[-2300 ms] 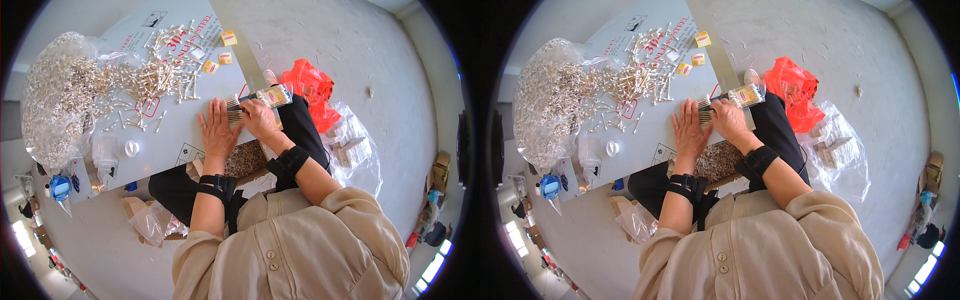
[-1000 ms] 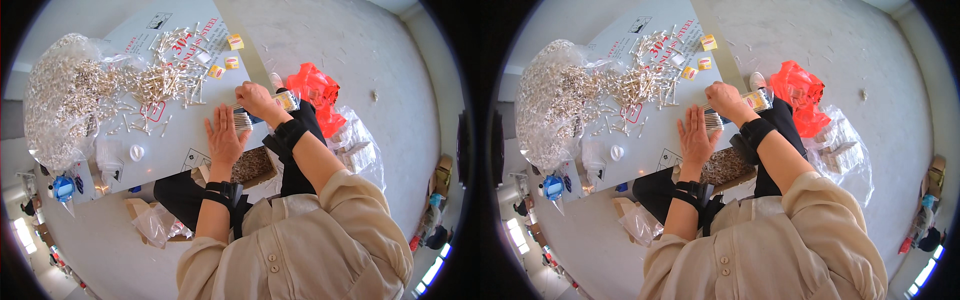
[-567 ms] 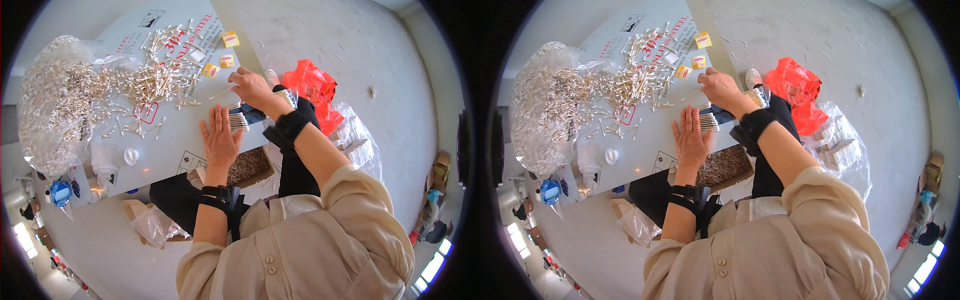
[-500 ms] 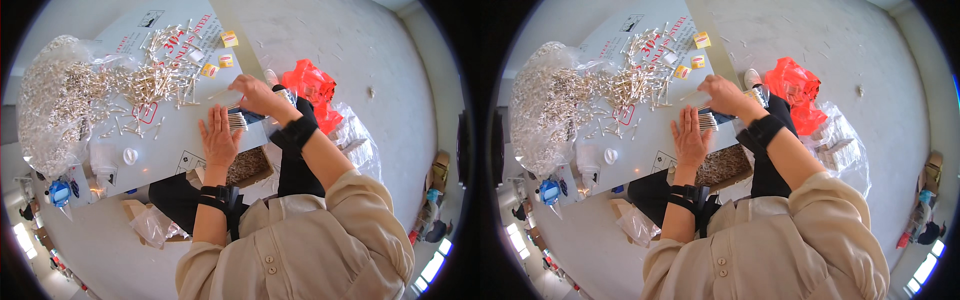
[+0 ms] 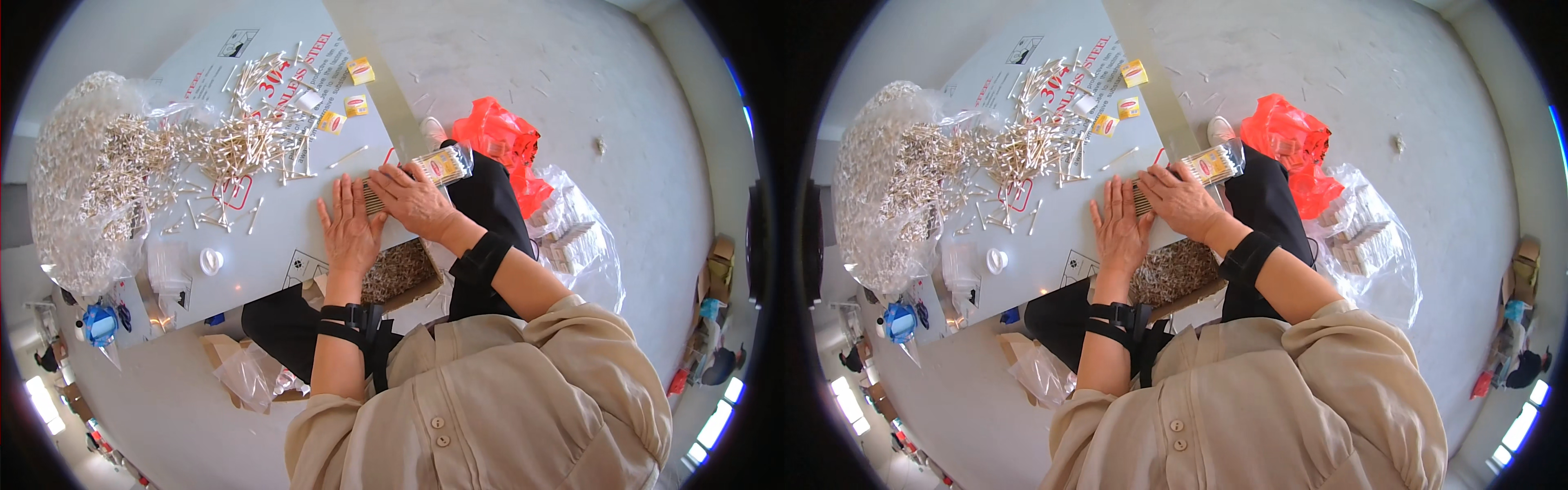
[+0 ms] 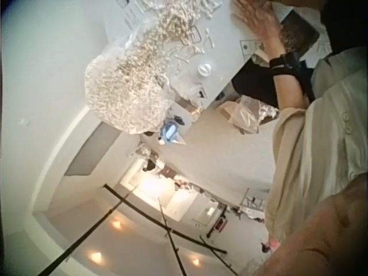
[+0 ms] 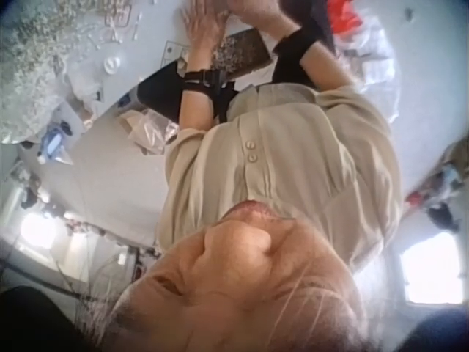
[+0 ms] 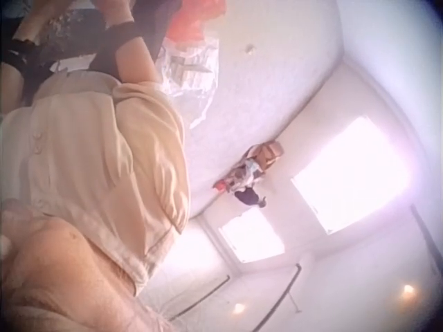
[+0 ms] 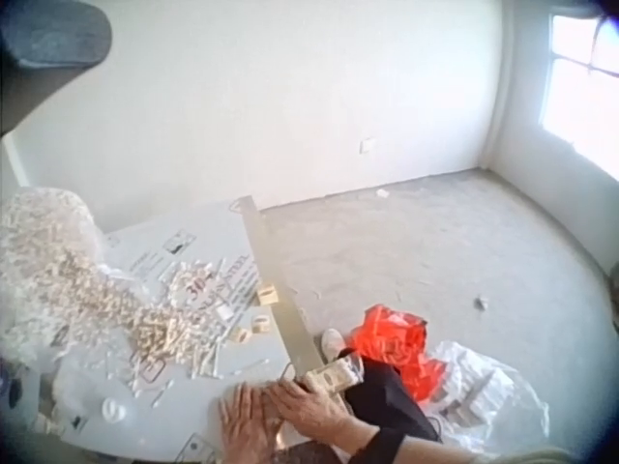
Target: Packing bundles of cotton swabs into small plastic bags and sealing them with labels.
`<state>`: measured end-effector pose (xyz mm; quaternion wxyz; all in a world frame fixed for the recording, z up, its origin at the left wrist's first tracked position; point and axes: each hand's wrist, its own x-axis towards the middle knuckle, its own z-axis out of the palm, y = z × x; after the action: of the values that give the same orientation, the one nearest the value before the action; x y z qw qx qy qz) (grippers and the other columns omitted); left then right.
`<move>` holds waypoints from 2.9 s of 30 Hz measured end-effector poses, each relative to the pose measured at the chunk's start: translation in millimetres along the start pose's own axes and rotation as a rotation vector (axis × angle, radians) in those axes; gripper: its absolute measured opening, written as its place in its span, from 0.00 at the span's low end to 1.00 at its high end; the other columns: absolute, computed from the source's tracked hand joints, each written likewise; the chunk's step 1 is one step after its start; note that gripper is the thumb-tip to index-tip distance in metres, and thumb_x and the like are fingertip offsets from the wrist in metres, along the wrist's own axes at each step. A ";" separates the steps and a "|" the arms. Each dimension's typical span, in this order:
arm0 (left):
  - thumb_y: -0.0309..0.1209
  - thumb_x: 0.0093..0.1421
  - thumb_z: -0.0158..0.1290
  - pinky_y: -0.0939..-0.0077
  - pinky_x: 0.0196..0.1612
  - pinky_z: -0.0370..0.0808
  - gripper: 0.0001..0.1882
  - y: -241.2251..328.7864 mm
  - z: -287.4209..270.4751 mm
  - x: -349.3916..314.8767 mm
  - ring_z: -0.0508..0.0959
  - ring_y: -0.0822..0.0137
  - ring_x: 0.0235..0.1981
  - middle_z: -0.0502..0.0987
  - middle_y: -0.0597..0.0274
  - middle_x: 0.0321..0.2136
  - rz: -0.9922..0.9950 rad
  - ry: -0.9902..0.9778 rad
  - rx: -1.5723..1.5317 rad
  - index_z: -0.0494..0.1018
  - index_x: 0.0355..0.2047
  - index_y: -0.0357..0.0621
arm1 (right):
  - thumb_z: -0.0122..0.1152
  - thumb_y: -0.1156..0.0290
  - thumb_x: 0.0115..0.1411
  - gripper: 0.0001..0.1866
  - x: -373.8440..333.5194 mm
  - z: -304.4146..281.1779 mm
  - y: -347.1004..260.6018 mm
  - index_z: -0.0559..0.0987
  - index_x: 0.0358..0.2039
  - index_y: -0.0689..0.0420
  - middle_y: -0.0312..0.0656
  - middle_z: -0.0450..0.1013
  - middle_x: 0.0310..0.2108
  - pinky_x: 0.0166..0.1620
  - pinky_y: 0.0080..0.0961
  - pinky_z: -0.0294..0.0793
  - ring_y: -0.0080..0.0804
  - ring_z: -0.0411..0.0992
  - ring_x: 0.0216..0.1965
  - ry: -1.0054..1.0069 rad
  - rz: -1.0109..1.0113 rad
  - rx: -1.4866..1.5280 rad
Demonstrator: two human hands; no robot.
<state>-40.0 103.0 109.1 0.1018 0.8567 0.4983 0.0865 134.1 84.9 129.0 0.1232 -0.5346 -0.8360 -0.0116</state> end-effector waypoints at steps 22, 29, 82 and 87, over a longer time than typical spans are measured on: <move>0.55 0.63 0.46 0.47 0.70 0.38 0.43 44.1 5.0 8.2 0.43 0.53 0.72 0.44 0.51 0.71 0.031 -0.059 -0.026 0.47 0.70 0.44 | 0.54 0.64 0.56 0.27 -35.9 -7.2 18.3 0.72 0.57 0.57 0.37 0.63 0.63 0.69 0.47 0.44 0.32 0.51 0.69 0.011 0.118 -0.079; 0.54 0.62 0.49 0.46 0.70 0.38 0.44 44.2 4.9 8.4 0.43 0.53 0.72 0.45 0.50 0.71 0.045 -0.042 -0.041 0.48 0.69 0.43 | 0.56 0.66 0.54 0.24 -57.5 -15.6 23.2 0.75 0.53 0.55 0.38 0.62 0.64 0.67 0.46 0.49 0.33 0.53 0.69 0.072 0.042 -0.005; 0.49 0.63 0.49 0.51 0.71 0.40 0.43 65.9 9.0 19.5 0.43 0.54 0.72 0.43 0.50 0.71 0.060 -0.070 -0.015 0.45 0.70 0.39 | 0.54 0.63 0.64 0.27 -51.2 12.2 63.9 0.66 0.64 0.44 0.44 0.53 0.69 0.68 0.43 0.52 0.48 0.49 0.69 0.119 0.422 0.397; 0.49 0.63 0.49 0.51 0.71 0.40 0.43 68.4 9.6 21.2 0.42 0.53 0.72 0.44 0.50 0.71 0.061 -0.075 -0.034 0.44 0.70 0.39 | 0.55 0.65 0.64 0.26 -52.5 16.0 64.4 0.67 0.63 0.44 0.46 0.53 0.68 0.68 0.44 0.52 0.51 0.48 0.69 0.162 0.407 0.460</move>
<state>29.9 87.5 118.6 0.1325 0.8723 0.4661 0.0658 209.6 68.1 94.8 0.3069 -0.6465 -0.6799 0.1601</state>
